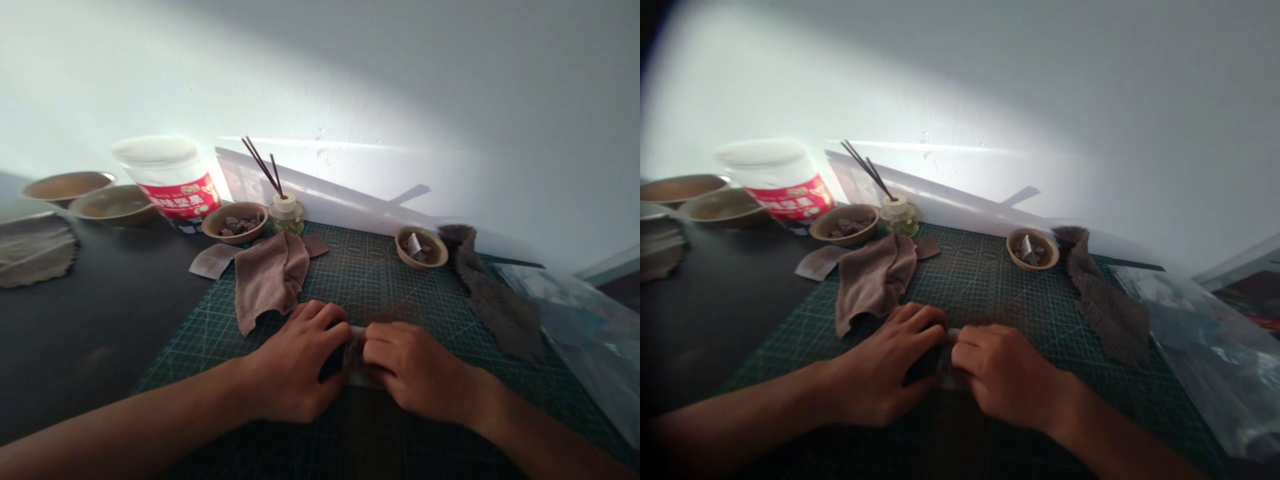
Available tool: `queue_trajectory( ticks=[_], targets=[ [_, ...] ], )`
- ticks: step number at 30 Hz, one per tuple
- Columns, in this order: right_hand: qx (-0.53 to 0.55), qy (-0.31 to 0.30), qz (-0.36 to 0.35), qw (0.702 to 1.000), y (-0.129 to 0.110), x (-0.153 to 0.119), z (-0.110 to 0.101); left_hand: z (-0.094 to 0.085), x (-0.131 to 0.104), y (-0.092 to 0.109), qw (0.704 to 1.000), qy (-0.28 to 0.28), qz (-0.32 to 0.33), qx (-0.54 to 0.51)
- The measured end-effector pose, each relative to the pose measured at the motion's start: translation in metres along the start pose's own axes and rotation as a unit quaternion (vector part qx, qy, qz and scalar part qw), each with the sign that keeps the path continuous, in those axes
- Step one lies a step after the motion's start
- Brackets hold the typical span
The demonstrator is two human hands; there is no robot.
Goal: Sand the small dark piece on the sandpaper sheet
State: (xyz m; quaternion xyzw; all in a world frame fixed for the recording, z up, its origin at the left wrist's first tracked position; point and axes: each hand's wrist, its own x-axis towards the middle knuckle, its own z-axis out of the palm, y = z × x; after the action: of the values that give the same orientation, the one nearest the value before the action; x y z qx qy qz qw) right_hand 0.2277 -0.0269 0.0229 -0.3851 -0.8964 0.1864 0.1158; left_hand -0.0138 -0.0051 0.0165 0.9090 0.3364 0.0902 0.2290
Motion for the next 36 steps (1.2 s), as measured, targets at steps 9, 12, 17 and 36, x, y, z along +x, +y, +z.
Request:
queue_trajectory(
  ticks=[9,12,17,36],
  targets=[
    [0.004,-0.002,0.005,1.0,0.0002,-0.0004,0.0019,-0.0017,0.0012,0.0014,1.0,-0.003,-0.003,-0.003],
    [-0.016,0.03,0.077,0.996,0.0031,0.0002,-0.0021,-0.0031,0.0008,0.0026,1.0,-0.008,-0.004,-0.005],
    [0.018,-0.05,0.007,0.999,-0.0016,-0.0013,-0.0023,-0.003,0.0002,0.0033,1.0,-0.005,-0.001,-0.009],
    [0.018,-0.048,-0.008,0.999,-0.0002,-0.0027,-0.0005,-0.0038,0.0006,0.0033,1.0,-0.008,-0.002,-0.001]
  ],
)
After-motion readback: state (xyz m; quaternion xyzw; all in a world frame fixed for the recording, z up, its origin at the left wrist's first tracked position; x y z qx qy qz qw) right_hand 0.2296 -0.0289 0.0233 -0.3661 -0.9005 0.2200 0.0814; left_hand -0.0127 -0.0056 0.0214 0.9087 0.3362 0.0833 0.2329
